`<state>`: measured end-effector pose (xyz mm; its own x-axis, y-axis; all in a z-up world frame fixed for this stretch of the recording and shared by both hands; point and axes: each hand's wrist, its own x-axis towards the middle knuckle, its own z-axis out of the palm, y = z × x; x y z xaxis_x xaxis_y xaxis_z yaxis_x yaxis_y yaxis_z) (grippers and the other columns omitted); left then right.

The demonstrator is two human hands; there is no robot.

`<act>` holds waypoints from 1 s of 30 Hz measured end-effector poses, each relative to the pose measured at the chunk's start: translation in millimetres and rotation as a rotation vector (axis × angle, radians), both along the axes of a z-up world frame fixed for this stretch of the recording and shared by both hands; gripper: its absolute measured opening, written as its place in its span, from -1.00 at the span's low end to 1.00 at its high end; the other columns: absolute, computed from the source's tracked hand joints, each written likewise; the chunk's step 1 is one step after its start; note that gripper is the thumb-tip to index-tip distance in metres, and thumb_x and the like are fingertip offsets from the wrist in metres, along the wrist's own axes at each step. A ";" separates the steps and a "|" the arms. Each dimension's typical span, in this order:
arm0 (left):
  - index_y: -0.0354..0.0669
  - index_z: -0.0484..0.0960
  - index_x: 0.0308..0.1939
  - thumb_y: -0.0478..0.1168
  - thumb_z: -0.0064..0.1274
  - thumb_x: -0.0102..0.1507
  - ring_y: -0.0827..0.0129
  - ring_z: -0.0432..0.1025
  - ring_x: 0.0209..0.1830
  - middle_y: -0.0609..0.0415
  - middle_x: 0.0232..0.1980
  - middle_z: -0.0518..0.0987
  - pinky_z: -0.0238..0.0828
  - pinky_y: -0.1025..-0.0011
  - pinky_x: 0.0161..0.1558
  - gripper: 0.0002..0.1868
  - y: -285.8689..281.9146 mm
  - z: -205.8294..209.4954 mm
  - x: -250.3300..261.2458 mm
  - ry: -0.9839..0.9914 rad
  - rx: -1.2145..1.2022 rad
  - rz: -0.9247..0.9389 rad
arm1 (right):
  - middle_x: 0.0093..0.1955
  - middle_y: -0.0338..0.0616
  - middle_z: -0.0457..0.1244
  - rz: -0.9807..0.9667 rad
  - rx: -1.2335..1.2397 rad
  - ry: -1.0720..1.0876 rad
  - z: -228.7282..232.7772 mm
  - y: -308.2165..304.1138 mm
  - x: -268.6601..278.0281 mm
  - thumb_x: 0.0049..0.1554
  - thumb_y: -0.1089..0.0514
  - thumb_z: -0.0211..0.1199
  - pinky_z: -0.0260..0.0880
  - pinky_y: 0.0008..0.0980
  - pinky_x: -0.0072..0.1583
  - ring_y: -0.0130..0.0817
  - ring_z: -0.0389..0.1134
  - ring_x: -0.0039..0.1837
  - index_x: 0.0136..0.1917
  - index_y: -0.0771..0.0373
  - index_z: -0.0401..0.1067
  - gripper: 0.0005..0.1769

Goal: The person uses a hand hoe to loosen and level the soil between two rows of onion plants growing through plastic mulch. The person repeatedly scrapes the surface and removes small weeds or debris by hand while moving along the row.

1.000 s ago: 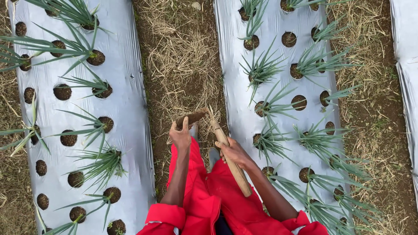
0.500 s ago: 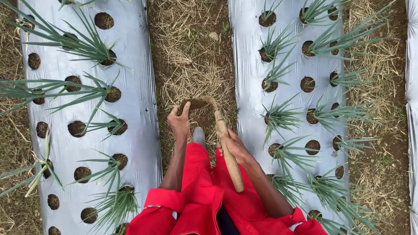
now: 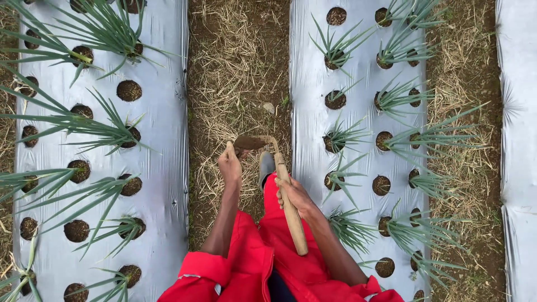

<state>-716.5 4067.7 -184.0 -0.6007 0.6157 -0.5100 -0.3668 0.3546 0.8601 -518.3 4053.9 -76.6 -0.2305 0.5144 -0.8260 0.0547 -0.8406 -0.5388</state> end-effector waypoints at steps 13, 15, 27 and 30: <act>-0.39 0.60 -0.11 -0.04 -0.01 0.41 0.15 0.65 -0.28 -0.23 -0.23 0.65 0.69 0.37 -0.19 -0.61 191.9 -16.7 -31.1 -0.291 0.101 0.330 | -0.36 -0.04 0.25 0.140 -0.012 -0.037 3.8 214.7 -27.6 0.25 -0.09 0.14 0.47 -0.31 -0.32 -0.33 0.33 -0.38 0.24 0.28 0.31 -0.54; -0.34 0.65 -0.20 -0.13 -0.03 0.42 0.24 0.65 -0.29 -0.16 -0.26 0.69 0.66 0.42 -0.23 -0.69 220.0 -21.3 -45.7 -0.181 0.039 0.270 | -0.34 -0.07 0.28 0.178 0.020 -0.074 -9.3 240.3 -37.7 0.28 -0.16 0.18 0.50 -0.37 -0.29 -0.36 0.35 -0.37 0.39 0.28 0.23 -0.40; -0.41 0.67 -0.08 -0.55 0.16 0.20 0.17 0.61 -0.10 -0.29 -0.08 0.66 0.68 0.35 -0.04 -0.79 401.9 -81.8 -118.7 -0.205 0.057 0.135 | -0.44 -0.04 0.24 -0.063 0.063 -0.118 -36.4 432.4 -118.7 0.19 -0.08 0.29 0.47 -0.33 -0.35 -0.33 0.32 -0.45 0.12 0.27 0.37 -0.58; -0.42 0.67 -0.06 -0.62 0.03 0.12 0.12 0.60 -0.05 -0.30 -0.07 0.66 0.66 0.33 0.02 -0.67 424.1 -87.3 -130.0 -0.203 0.009 0.027 | -0.44 -0.03 0.23 -0.098 0.048 -0.151 -29.6 471.3 -146.1 0.19 -0.05 0.28 0.46 -0.30 -0.35 -0.31 0.31 -0.44 0.04 0.26 0.36 -0.65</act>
